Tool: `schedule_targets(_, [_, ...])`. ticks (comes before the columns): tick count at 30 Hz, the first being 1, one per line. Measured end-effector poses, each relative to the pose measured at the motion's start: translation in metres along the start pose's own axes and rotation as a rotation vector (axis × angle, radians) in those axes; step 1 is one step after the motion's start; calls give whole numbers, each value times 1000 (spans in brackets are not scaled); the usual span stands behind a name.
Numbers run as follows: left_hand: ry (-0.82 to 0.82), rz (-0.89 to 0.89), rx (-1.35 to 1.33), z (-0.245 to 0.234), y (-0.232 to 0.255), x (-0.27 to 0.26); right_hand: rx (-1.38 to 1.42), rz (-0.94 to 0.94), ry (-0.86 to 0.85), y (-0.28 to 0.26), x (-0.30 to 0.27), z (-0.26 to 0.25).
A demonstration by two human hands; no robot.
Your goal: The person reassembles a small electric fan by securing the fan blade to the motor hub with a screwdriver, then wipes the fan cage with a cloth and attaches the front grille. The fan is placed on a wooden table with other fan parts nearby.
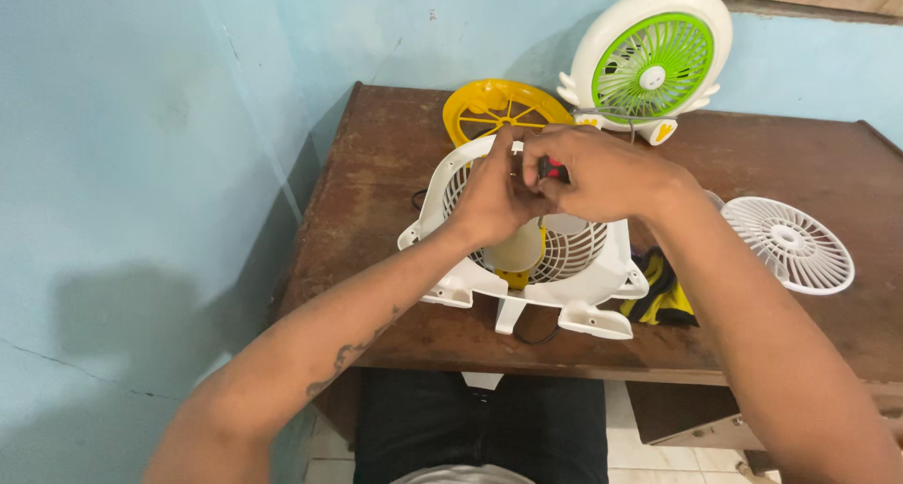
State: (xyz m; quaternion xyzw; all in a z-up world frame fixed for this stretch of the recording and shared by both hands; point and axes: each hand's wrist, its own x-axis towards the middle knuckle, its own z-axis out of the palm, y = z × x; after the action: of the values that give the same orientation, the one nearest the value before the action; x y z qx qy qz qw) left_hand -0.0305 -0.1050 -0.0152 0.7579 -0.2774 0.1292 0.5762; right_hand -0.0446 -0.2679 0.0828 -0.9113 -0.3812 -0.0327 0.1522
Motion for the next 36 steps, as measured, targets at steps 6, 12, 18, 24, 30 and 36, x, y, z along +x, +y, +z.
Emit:
schedule_targets(6, [-96,-115,-79,2,3,5,-113,140,-19,6,-2,0])
schedule_targets(12, [-163,-83,-145,2,-7,4,-128,250,2,-4,-3,1])
schedule_targets(18, [-181,-5,-128,3,-10,2,-98,386,62,-10,-8,1])
schedule_targets(24, [-60,-17,7,1,-4,3,-157,229,126,-12,-15,6])
schedule_targets(30, [9,-37,-14,-3,-2,0,326,24,102,1,-17,10])
schedule_targets(36, [-5,-85,-51,0,-7,3,451,15,316,28,-30,44])
